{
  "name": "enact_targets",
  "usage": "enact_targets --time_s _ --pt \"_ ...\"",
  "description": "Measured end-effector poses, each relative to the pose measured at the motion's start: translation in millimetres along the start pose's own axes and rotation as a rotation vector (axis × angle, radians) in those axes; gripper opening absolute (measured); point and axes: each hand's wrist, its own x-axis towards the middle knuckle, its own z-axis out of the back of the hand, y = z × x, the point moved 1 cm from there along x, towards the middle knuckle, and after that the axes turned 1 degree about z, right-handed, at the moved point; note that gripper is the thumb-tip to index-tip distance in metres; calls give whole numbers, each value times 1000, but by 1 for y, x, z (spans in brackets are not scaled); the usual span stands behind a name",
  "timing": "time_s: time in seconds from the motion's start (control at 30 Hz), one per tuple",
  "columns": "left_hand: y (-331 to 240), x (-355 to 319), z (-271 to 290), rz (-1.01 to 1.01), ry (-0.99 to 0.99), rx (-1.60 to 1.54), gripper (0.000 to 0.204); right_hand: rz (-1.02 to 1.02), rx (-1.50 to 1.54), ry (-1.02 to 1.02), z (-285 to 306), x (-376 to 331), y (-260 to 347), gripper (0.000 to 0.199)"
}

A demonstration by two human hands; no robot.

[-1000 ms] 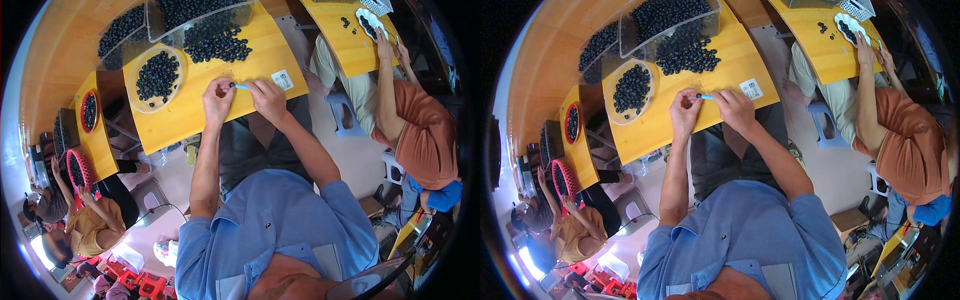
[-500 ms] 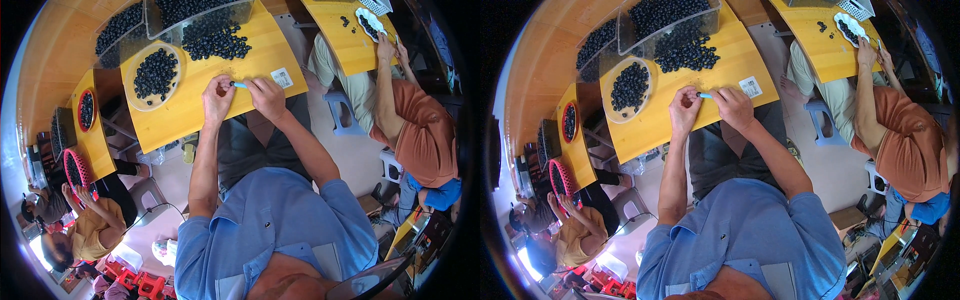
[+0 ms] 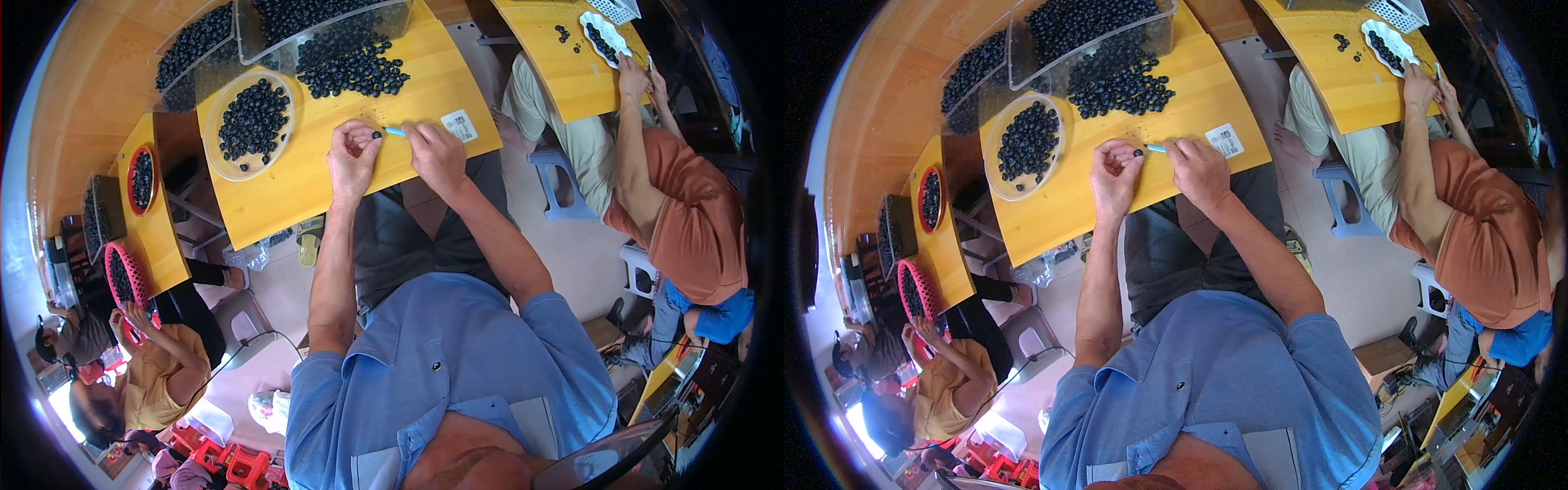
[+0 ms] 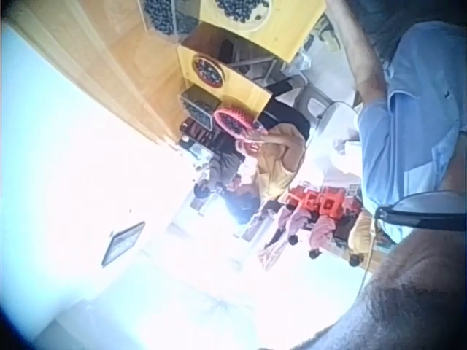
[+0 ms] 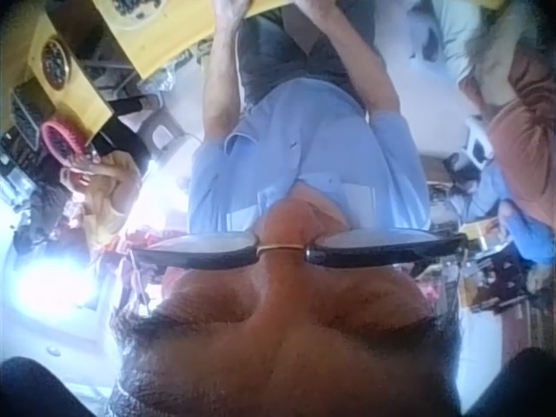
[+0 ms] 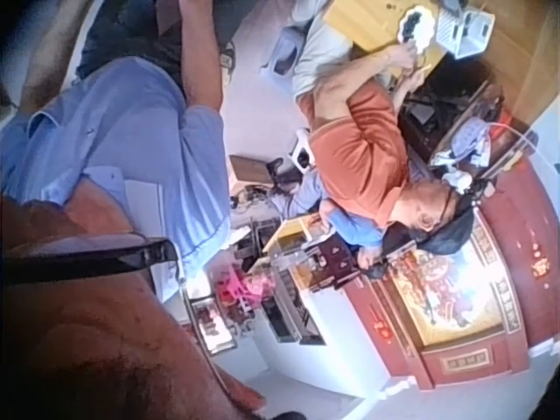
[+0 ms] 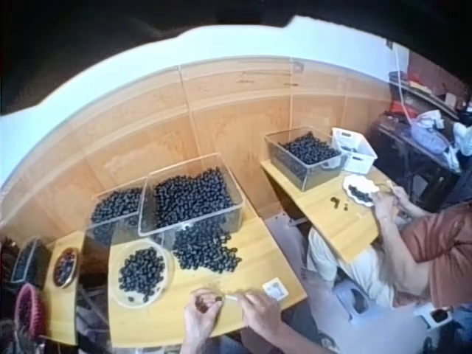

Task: Manually sort small black round objects on a table surface into bins.

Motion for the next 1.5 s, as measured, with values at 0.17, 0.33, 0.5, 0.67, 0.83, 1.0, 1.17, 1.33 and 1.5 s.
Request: enact_targets --time_s 0.17,0.33,0.5,0.67,0.83,1.0,1.17,1.33,1.5 --pt "2 0 2 -38 -63 -139 35 -7 -1 11 1 3 2 34" --pt "-22 -6 13 -220 -108 284 18 7 17 -55 0 3 4 32" --pt "-34 11 74 -418 -363 354 15 -14 24 -28 4 0 1 31" --pt "-66 47 111 -503 -529 689 24 -6 31 -46 3 1 0 31" --pt "-62 70 49 -544 112 697 30 -5 23 -28 2 1 0 29" --pt "-47 84 1 -450 277 818 24 -10 28 -17 4 0 0 30" --pt "-32 88 0 -409 230 844 21 -16 44 -20 5 -1 1 31" --pt "-32 75 7 -353 205 772 19 -8 46 -19 5 0 -3 30" --pt "-31 58 23 -314 186 805 21 -16 54 -23 5 1 0 30"
